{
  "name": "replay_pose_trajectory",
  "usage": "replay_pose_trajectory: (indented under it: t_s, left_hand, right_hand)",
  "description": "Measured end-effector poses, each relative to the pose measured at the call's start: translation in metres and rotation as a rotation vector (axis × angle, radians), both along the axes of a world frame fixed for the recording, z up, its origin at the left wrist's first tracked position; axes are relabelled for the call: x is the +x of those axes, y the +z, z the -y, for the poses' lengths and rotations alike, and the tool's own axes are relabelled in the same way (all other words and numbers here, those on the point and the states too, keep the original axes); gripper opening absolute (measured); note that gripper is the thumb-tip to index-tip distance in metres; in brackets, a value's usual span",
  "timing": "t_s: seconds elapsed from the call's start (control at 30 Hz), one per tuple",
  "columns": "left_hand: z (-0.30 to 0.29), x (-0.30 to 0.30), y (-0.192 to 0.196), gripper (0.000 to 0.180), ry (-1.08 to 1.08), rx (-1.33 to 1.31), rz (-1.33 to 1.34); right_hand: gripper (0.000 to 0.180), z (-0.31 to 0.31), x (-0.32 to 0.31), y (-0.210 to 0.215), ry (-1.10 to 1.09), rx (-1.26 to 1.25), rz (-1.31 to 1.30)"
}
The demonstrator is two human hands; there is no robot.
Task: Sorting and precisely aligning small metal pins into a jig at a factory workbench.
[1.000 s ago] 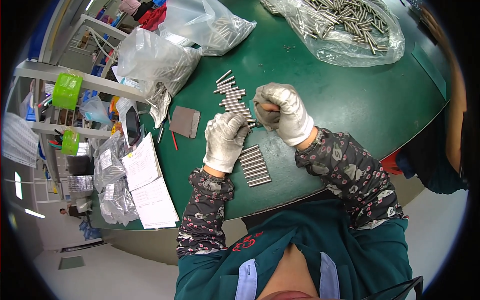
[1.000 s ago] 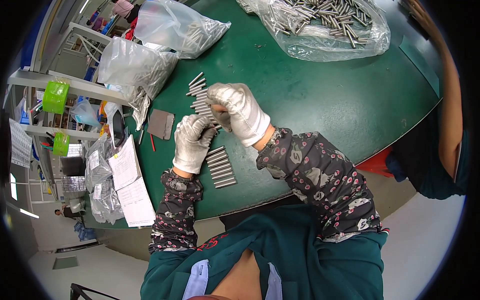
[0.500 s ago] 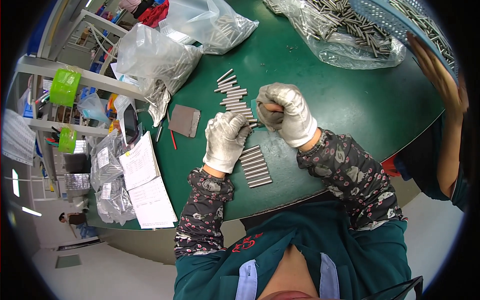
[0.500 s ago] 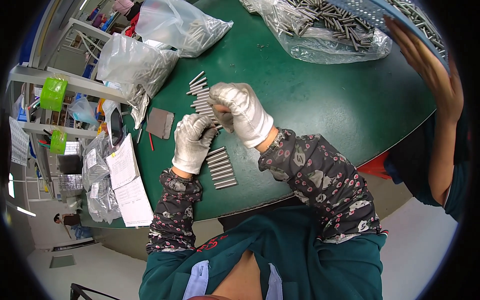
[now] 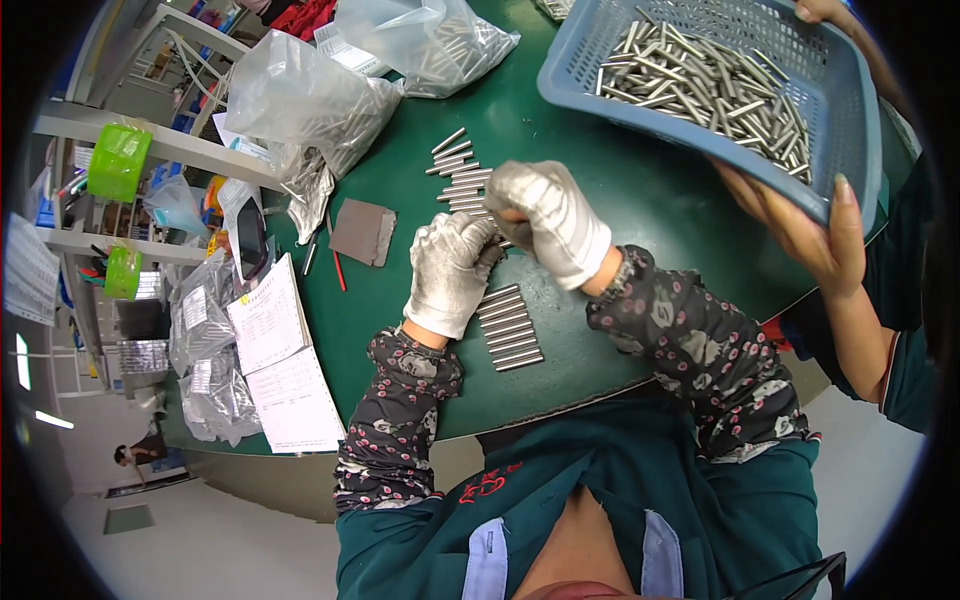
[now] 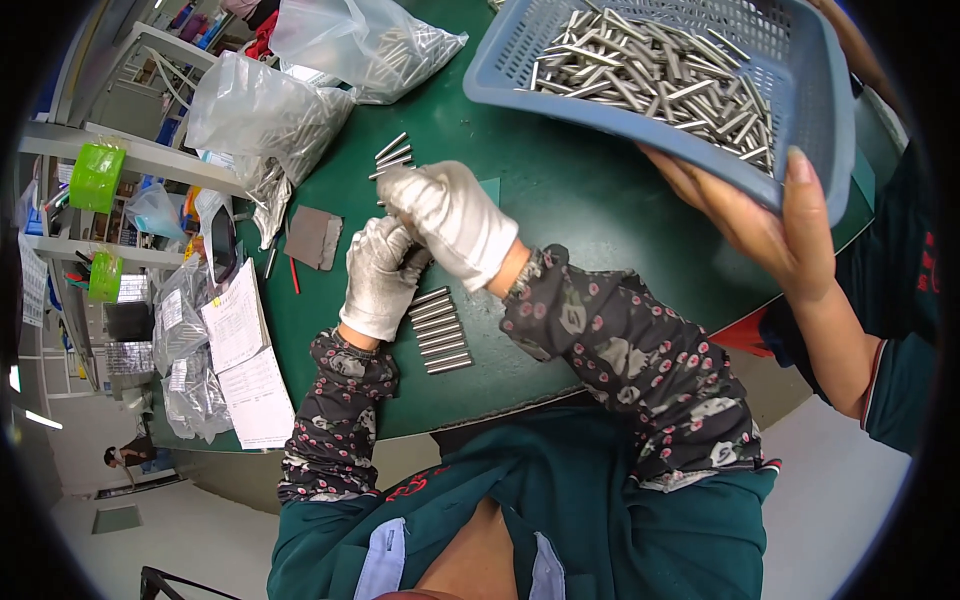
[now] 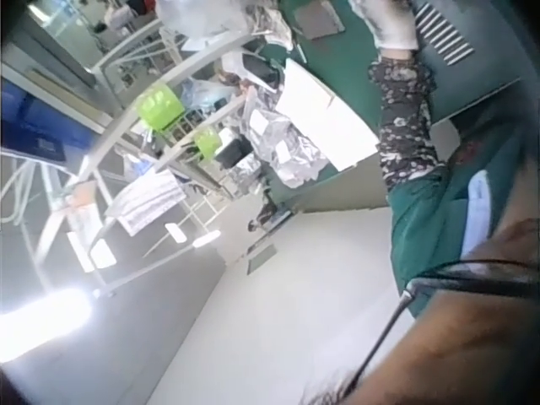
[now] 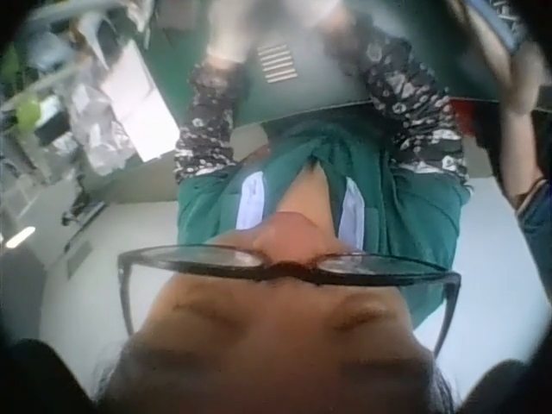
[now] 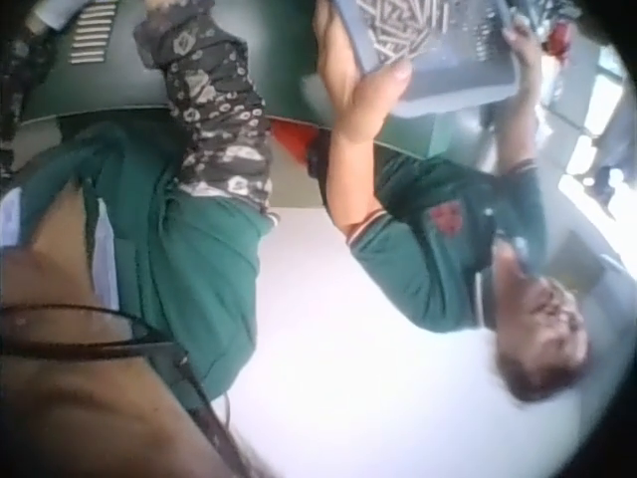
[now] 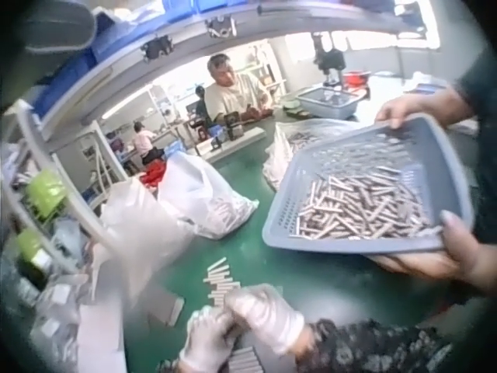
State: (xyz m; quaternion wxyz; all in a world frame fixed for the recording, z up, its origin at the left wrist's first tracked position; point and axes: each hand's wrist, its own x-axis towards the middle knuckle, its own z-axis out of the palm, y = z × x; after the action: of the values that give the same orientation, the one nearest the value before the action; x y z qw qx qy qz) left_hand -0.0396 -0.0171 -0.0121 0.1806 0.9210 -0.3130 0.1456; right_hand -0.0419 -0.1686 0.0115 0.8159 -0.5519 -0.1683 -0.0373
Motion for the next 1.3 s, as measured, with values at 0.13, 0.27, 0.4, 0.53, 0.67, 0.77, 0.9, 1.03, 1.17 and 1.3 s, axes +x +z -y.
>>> replay_pose_trajectory:
  t_s: [0.13, 0.27, 0.4, 0.53, 0.67, 0.77, 0.9, 1.03, 1.17, 1.3]
  left_hand:
    - [-0.001, 0.004, -0.007, 0.016, 0.018, -0.032, -0.004]
    - [-0.002, 0.007, -0.004, 0.020, -0.035, -0.079, 0.070]
    - [-0.003, 0.001, -0.001, 0.017, -0.039, -0.034, 0.037]
    - [-0.002, -0.004, 0.001, 0.031, 0.004, -0.063, 0.102]
    - [-0.008, 0.006, 0.014, 0.038, 0.014, -0.094, 0.136]
    - [-0.006, 0.031, 0.019, 0.038, 0.110, -0.006, 0.111]
    - [-0.004, 0.068, 0.014, 0.044, 0.189, 0.023, -0.024]
    - [0.001, 0.077, -0.002, 0.053, 0.227, 0.116, -0.147]
    - [0.004, 0.070, -0.016, 0.053, 0.146, 0.153, 0.016]
    - [-0.001, 0.068, -0.015, 0.052, 0.148, 0.122, -0.015]
  right_hand:
    - [0.038, 0.007, 0.005, -0.008, 0.005, 0.207, -0.125]
    - [0.041, 0.015, 0.006, -0.011, 0.006, 0.286, -0.130]
    - [0.042, 0.019, -0.006, 0.004, -0.003, 0.152, -0.145]
    - [0.043, 0.020, -0.013, -0.005, -0.043, 0.103, -0.055]
    - [0.037, 0.020, -0.015, -0.003, -0.077, -0.044, 0.073]
    - [0.025, 0.022, -0.019, 0.001, -0.024, -0.151, 0.137]
    - [0.026, 0.011, -0.016, 0.003, -0.209, -0.569, 0.487]
    - [0.034, 0.007, -0.019, 0.009, -0.202, -1.185, 0.515]
    - [0.031, 0.013, -0.018, 0.006, -0.324, -1.269, 0.462]
    - [0.038, 0.037, -0.056, 0.060, -0.471, -1.253, 0.500]
